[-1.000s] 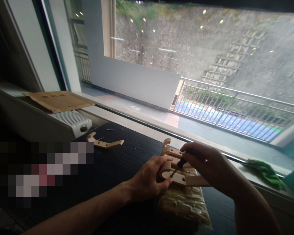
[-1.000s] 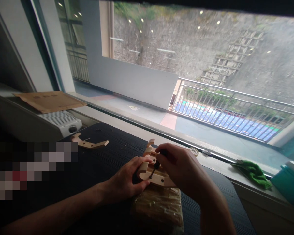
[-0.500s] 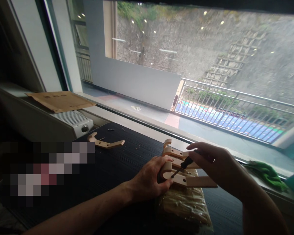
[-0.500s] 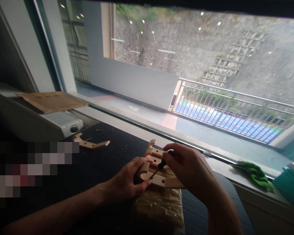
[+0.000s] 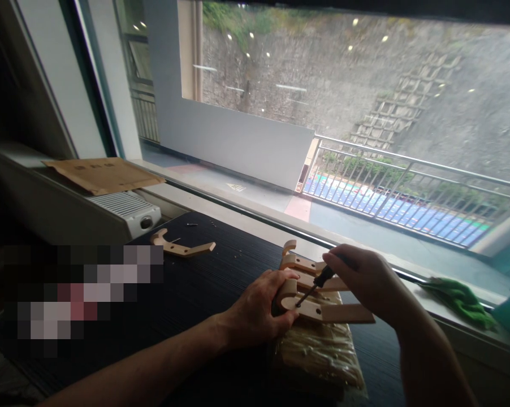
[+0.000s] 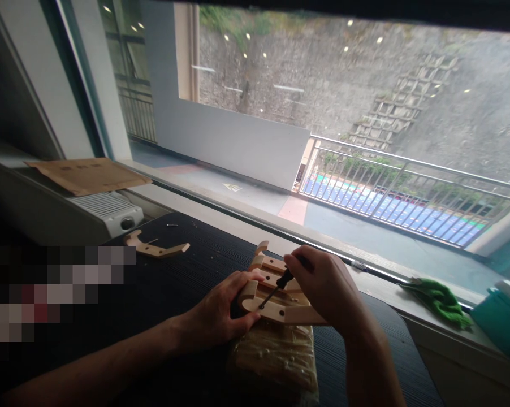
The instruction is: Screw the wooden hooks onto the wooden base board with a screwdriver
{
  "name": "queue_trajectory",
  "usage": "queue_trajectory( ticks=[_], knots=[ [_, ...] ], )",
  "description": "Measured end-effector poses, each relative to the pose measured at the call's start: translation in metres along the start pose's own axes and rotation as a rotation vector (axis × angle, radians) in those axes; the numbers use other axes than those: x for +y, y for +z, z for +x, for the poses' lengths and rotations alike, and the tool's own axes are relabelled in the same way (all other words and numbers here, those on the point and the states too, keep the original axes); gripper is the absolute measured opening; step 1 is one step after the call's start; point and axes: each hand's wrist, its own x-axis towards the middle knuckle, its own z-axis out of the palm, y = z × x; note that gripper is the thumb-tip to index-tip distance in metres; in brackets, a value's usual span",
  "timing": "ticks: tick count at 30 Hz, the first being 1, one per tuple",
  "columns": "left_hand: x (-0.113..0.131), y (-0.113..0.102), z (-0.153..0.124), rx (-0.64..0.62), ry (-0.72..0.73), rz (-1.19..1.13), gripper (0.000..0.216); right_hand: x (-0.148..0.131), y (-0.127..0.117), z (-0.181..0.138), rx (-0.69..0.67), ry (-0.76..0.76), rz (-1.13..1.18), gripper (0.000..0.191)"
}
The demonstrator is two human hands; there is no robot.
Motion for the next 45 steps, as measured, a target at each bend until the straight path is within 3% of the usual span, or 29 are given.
queue_trajectory(
  ticks=[11, 20, 31, 39, 45],
  knots=[
    [0.000, -0.002, 0.000, -0.019, -0.007, 0.022, 0.055, -0.014, 0.009, -0.004, -0.041, -0.135, 0.031, 0.020],
    [0.003, -0.002, 0.000, -0.005, -0.008, -0.005, 0.053, -0.008, 0.012, 0.002, 0.048, -0.020, -0.096, 0.032],
    [0.003, -0.002, 0.001, -0.007, -0.014, -0.005, 0.053, -0.007, 0.005, -0.007, -0.100, -0.125, 0.099, 0.019],
    [0.002, -0.001, 0.000, 0.007, -0.014, -0.023, 0.054, 0.000, 0.004, -0.002, -0.069, -0.008, -0.018, 0.031],
    [0.000, 0.001, 0.000, 0.029, -0.008, -0.021, 0.054, 0.000, 0.009, 0.002, 0.004, -0.002, -0.049, 0.029]
  ],
)
